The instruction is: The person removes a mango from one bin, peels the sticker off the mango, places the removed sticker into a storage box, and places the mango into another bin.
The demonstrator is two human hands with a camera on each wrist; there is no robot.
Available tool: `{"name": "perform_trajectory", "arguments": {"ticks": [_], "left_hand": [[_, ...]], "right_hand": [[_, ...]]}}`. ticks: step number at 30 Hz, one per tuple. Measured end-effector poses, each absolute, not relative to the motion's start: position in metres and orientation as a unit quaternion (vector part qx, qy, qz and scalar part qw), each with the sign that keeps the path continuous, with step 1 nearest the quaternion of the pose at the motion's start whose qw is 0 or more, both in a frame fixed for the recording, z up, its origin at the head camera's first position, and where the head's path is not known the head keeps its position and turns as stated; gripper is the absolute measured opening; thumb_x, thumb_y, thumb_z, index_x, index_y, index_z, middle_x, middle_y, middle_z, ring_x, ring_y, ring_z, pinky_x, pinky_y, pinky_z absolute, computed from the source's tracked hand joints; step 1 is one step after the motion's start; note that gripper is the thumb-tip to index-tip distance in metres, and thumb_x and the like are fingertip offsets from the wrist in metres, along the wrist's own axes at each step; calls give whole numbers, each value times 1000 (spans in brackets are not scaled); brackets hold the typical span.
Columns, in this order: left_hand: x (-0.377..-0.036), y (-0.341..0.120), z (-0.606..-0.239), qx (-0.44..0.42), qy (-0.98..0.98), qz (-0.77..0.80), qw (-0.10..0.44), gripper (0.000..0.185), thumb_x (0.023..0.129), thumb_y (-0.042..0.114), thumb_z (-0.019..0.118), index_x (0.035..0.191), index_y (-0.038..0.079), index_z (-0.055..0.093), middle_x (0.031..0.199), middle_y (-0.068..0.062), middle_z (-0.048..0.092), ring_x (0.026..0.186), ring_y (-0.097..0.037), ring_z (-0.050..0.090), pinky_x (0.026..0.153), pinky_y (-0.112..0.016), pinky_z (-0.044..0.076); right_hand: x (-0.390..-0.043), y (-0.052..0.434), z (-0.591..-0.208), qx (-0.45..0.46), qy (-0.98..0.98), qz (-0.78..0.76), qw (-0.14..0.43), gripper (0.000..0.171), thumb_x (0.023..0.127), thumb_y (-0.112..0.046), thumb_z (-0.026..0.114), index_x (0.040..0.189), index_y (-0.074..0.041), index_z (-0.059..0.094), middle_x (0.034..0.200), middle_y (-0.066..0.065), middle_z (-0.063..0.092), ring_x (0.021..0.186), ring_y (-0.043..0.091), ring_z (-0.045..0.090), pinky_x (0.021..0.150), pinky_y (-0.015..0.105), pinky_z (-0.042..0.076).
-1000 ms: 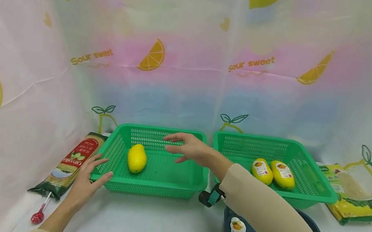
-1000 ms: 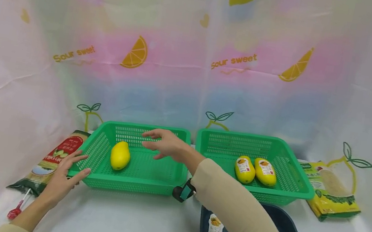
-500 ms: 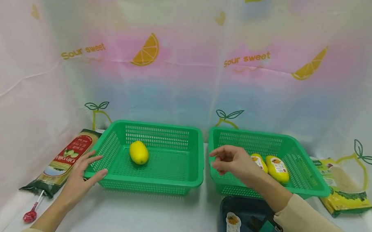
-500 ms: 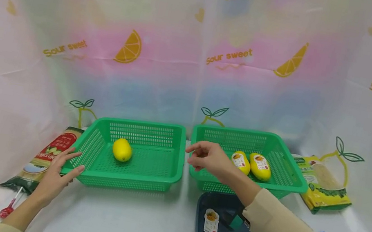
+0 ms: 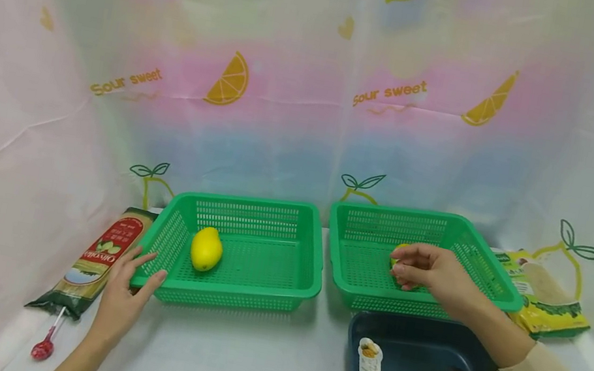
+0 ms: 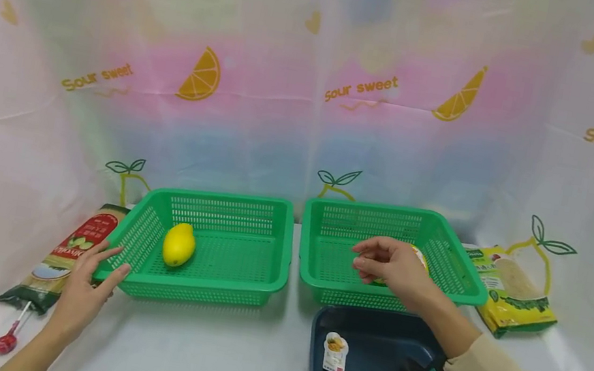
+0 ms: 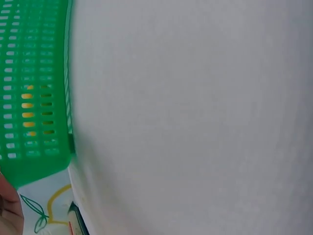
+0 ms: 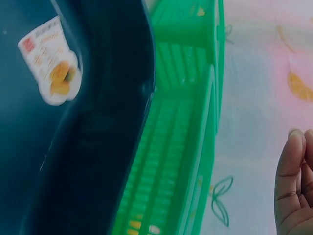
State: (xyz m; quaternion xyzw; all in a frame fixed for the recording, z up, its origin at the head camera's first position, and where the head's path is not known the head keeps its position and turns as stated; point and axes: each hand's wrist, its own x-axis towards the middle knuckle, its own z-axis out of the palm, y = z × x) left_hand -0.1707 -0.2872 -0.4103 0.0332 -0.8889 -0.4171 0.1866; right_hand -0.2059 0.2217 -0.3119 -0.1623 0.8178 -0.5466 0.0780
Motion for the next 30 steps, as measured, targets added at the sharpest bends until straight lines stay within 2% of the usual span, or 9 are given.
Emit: {"name": "perform_trajectory", "arguments": {"ticks": [3, 6, 9, 13, 15, 18, 21, 25, 30], "left_hand": [[-166, -277, -405, 58, -884, -418, 199, 50, 100, 32, 57, 140, 4, 50, 157, -21, 27, 129, -37, 41, 71, 0, 30], [-160, -264, -399, 92, -885, -406, 207, 50, 99, 31, 58, 139, 3, 50, 156, -23, 30, 113, -32, 50, 72, -14, 40], [-155, -251, -393, 119, -887, -401, 197, 52, 98, 30, 59, 140, 0, 49, 153, -28, 30, 121, -42, 47, 93, -42, 47], [-147, -227, -388, 120, -885, -415, 172, 55, 96, 25, 63, 141, -3, 45, 152, -31, 28, 140, -50, 28, 111, -67, 26], [-143, -210, -387, 104, -886, -418, 170, 55, 94, 22, 65, 140, -1, 47, 151, -29, 31, 132, -46, 40, 108, -60, 36], [-140, -183, -385, 62, -890, -421, 163, 51, 92, 22, 69, 138, 5, 52, 147, -21, 41, 94, -27, 60, 84, -38, 53], [-138, -153, -384, 8, -889, -434, 148, 48, 89, 23, 72, 134, 12, 57, 139, -13, 52, 56, -8, 46, 52, -22, 42], [-139, -112, -382, -81, -871, -470, 118, 45, 89, 24, 73, 130, 13, 60, 130, -10, 60, 50, -1, 41, 46, -20, 40], [-147, -68, -384, -159, -850, -498, 63, 45, 92, 29, 69, 132, 13, 59, 130, -12, 59, 53, 0, 42, 49, -21, 41]], "right_hand": [[-204, 234, -312, -155, 818, -550, 68, 43, 97, -13, 62, 130, 12, 50, 96, -8, 71, 78, 12, 66, 74, 32, 58], [-203, 242, -312, -154, 820, -547, 61, 39, 98, -11, 59, 128, 13, 50, 95, -11, 71, 78, 11, 66, 73, 29, 58], [-203, 246, -312, -153, 819, -549, 57, 37, 99, -11, 57, 127, 12, 51, 94, -12, 72, 78, 11, 67, 72, 28, 58], [-202, 249, -312, -147, 817, -555, 56, 36, 100, -11, 56, 128, 11, 49, 94, -14, 72, 79, 9, 68, 73, 26, 59], [-201, 251, -312, -145, 815, -558, 55, 36, 100, -10, 55, 129, 12, 48, 94, -15, 72, 80, 8, 69, 73, 26, 59], [-201, 254, -312, -147, 812, -563, 50, 32, 101, -9, 54, 127, 8, 52, 96, -15, 71, 81, 7, 69, 74, 25, 59], [-201, 258, -313, -146, 804, -575, 44, 21, 100, -10, 56, 120, -5, 59, 97, -15, 71, 81, 8, 69, 74, 25, 58], [-201, 261, -315, -139, 794, -590, 40, 16, 99, -10, 57, 112, -18, 63, 97, -14, 71, 81, 8, 70, 74, 25, 59], [-202, 262, -321, -125, 793, -595, 43, 16, 98, -12, 59, 114, -11, 62, 95, -12, 70, 81, 8, 69, 74, 26, 59]]}}
